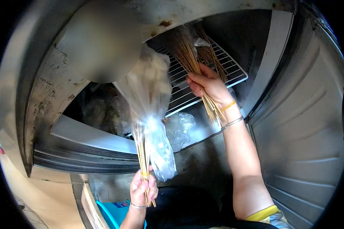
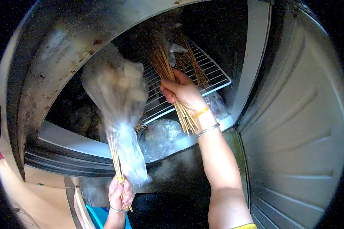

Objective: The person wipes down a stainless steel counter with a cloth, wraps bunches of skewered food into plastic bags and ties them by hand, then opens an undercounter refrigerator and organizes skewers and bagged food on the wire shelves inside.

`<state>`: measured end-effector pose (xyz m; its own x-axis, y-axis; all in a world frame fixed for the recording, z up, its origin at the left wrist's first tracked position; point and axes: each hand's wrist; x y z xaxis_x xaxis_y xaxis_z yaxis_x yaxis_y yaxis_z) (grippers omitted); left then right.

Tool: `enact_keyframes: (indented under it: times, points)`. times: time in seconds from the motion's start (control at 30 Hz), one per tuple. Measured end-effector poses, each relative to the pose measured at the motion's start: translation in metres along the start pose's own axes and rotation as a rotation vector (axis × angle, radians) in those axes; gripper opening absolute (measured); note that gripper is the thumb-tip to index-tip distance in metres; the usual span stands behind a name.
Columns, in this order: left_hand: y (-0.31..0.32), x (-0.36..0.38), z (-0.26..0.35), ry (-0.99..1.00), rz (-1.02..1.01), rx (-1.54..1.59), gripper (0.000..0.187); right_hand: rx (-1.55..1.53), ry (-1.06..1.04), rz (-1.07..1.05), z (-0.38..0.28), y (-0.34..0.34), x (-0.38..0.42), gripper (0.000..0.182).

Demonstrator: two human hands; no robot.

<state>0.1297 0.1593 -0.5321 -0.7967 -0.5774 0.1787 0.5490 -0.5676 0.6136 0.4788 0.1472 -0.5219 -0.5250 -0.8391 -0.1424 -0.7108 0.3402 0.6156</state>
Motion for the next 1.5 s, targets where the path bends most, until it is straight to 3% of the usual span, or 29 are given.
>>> enact_keyframes:
  times: [0.13, 0.23, 0.27, 0.33, 0.37, 0.47, 0.5, 0.6, 0.73, 1.1, 1.13, 1.2, 1.23, 1.3, 1.5]
  points:
    - [-0.017, 0.034, -0.007, -0.030, 0.053, -0.106, 0.044, -0.087, 0.069, -0.095, -0.007, -0.003, 0.004, 0.018]
    - [-0.026, 0.050, -0.014, 0.031, 0.198, -0.665, 0.040, -0.151, 0.129, -0.106, -0.006, -0.004, 0.008, 0.026]
    - [-0.031, 0.054, -0.017, 0.043, 0.206, -0.641, 0.040, -0.253, 0.114, -0.205, 0.003, -0.021, 0.006, 0.033]
    - [-0.043, 0.057, -0.024, 0.283, 0.177, -1.272, 0.036, -0.094, 0.155, 0.158, -0.003, 0.004, 0.014, 0.036]
    - [-0.046, 0.057, -0.029, 0.414, 0.174, -1.363, 0.036, -0.010, 0.152, 0.031, -0.001, -0.004, 0.015, 0.034]
    - [-0.042, 0.063, -0.026, 0.421, 0.115, -1.547, 0.039, -0.012, 0.164, -0.043, -0.001, -0.010, 0.010, 0.030]
    - [-0.044, 0.065, -0.027, 0.433, 0.098, -1.581, 0.040, -0.014, 0.169, 0.033, -0.002, -0.004, 0.011, 0.029]
    - [-0.049, 0.072, -0.030, 0.379, 0.068, -1.633, 0.041, 0.004, 0.146, -0.114, -0.005, -0.012, 0.010, 0.028]
    - [-0.052, 0.073, -0.038, 0.403, 0.051, -1.587, 0.042, 0.084, 0.141, -0.032, -0.005, -0.005, 0.011, 0.027]
    - [-0.068, 0.096, -0.046, 0.394, 0.075, -1.452, 0.040, 0.320, 0.021, -0.048, -0.010, 0.010, -0.008, 0.022]
    - [-0.068, 0.103, -0.045, 0.223, 0.074, -1.414, 0.039, 0.314, 0.020, -0.053, -0.011, 0.009, -0.018, 0.022]
    - [-0.068, 0.105, -0.052, 0.564, 0.059, -1.521, 0.027, 0.313, 0.000, -0.090, -0.012, 0.009, -0.036, 0.022]
    - [-0.071, 0.110, -0.055, 0.562, 0.059, -1.523, 0.027, 0.340, -0.020, -0.069, -0.010, 0.013, -0.041, 0.020]
    - [-0.077, 0.120, -0.059, 0.317, 0.050, -1.408, 0.033, 0.279, -0.012, -0.063, -0.007, 0.013, -0.056, 0.018]
    - [-0.072, 0.127, -0.054, 0.391, 0.024, -1.462, 0.032, 0.056, -0.023, -0.083, 0.021, 0.018, -0.086, 0.014]
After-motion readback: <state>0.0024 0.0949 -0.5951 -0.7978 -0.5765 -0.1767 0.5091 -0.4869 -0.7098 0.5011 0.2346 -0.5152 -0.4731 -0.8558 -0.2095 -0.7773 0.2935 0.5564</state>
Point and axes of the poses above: each hand's wrist, its own x-axis away from the middle knuckle, its own y-axis out of the palm, z = x × y, and after that the axes turned 4 degrees about x, right-handed
